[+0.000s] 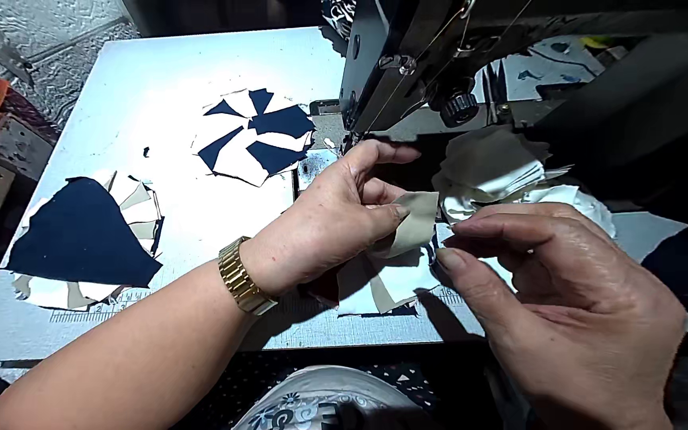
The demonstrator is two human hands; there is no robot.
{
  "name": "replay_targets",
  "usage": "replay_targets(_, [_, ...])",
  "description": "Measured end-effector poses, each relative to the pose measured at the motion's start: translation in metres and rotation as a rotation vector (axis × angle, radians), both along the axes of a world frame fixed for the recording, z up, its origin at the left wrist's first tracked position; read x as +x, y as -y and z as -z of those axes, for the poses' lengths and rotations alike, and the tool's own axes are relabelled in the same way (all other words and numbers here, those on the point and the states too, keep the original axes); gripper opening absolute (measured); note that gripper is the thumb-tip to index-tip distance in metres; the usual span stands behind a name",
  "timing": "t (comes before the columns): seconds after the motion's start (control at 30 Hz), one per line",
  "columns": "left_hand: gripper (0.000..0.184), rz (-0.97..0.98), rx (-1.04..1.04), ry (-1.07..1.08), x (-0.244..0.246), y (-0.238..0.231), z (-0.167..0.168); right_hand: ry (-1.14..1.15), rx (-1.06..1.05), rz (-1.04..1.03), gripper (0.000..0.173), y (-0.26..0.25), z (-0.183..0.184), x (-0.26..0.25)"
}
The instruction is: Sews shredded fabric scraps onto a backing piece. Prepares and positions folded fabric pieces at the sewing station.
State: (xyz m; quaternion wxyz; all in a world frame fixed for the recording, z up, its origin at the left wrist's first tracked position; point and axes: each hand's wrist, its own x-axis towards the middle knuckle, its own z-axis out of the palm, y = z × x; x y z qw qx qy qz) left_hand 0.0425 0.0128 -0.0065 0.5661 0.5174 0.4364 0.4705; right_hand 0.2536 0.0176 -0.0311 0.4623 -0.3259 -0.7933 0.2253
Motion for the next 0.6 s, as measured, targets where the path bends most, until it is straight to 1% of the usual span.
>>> replay_targets(0.1, [0.052,0.005,0.009,0.026,0.005,0.002,0.002,-0.025,0.051,0.04,0.025,-0.003,-0.001,-0.008])
replay_targets(0.3, [0.054,0.062,0.012,0.084,0.006,0.003,0.002,-0.01,0.089,0.088,0.016,-0.007,0.001,-0.014])
replay_targets(0.43, [0.055,0.061,-0.04,0.109,0.006,0.003,0.001,-0.012,0.103,0.067,0.011,-0.006,0.002,-0.013])
replay_targets(0.6, [0.057,0.099,-0.141,0.167,0.004,0.002,-0.001,-0.003,0.226,0.043,0.009,-0.008,0.004,-0.01])
